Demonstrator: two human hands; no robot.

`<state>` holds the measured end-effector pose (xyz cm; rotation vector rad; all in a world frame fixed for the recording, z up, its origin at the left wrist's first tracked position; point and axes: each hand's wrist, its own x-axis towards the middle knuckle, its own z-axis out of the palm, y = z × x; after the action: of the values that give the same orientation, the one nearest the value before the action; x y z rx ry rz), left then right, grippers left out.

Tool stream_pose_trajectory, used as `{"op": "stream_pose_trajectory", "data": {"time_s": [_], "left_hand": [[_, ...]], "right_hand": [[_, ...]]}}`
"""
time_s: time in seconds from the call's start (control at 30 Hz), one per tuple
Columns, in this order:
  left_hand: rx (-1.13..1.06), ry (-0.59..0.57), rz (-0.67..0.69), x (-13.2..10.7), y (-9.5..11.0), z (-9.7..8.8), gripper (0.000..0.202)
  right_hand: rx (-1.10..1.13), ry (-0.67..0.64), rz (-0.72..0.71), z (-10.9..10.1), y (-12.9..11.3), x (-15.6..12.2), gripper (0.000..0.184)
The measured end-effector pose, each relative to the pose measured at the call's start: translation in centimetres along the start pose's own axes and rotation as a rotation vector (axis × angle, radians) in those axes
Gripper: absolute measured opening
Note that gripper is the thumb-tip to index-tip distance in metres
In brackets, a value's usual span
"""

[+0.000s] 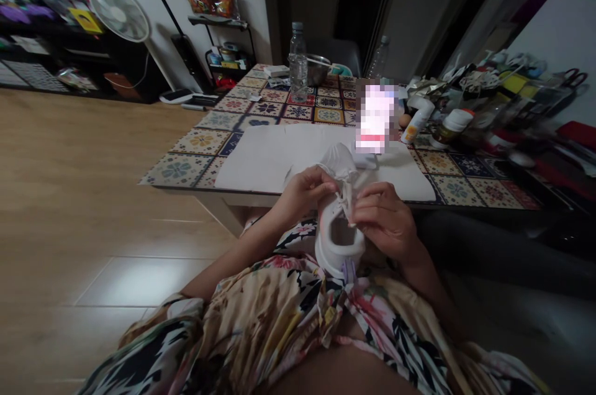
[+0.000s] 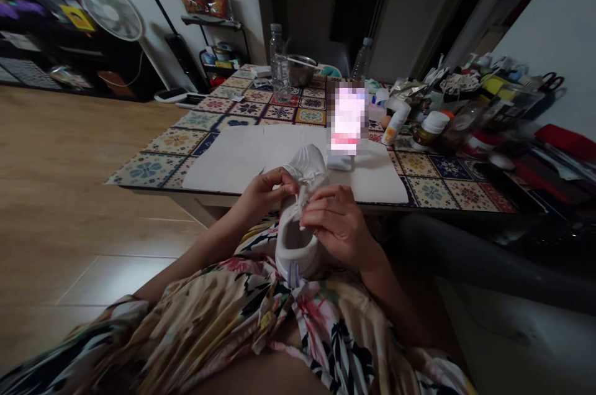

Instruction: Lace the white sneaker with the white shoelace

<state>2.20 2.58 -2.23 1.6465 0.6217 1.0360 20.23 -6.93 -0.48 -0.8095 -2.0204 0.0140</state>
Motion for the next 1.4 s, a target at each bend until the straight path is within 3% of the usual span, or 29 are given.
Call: {"op": "stream_pose_trajectory", "data": {"time_s": [0.17,0.3,0.53,0.83,0.93,1.03,1.17,1.23,1.4], "left_hand": [[0.207,0.052,0.163,1.0,-1.8,-0.3,0.036],[0.307,0.062,0.239,1.1,-2.0,-0.2,0.038],[0.394,0.072,0.218,1.1,-1.8,-0.2,0.029],[0.35,0.055,0.222,1.0,-1.5,-0.6,0.03],[0.255,0.047,0.225,0.2,-0.9,-1.3,0.023],[0.173,-0.027,0.189,-0.6,-0.4,-2.0,0.023],[0.144,-0.194,0.205,-1.3,0.2,-2.5,0.028],[0.132,-0.256,0.229,-1.5,0.5,-2.6,0.028],[0.167,-0.278,0.264,-1.8,0.8,-2.4,0.027]], "right_hand": [[0.13,-0.058,0.054,-0.2,0.4,0.0,0.011],[0.135,-0.081,0.03,-0.2,0.3,0.1,0.011],[0.137,-0.083,0.043,-0.3,0.4,0.1,0.012],[0.133,-0.115,0.051,-0.8,0.2,0.1,0.01],[0.218,-0.008,0.108,-0.7,0.2,0.0,0.008],[0.167,0.146,0.25,-0.2,0.2,0.1,0.004],[0.034,-0.018,0.246,0.4,-0.2,0.4,0.023],[-0.025,-0.095,0.208,0.7,-0.4,0.7,0.023],[-0.064,0.029,0.153,1.1,-1.1,1.2,0.013]]}}
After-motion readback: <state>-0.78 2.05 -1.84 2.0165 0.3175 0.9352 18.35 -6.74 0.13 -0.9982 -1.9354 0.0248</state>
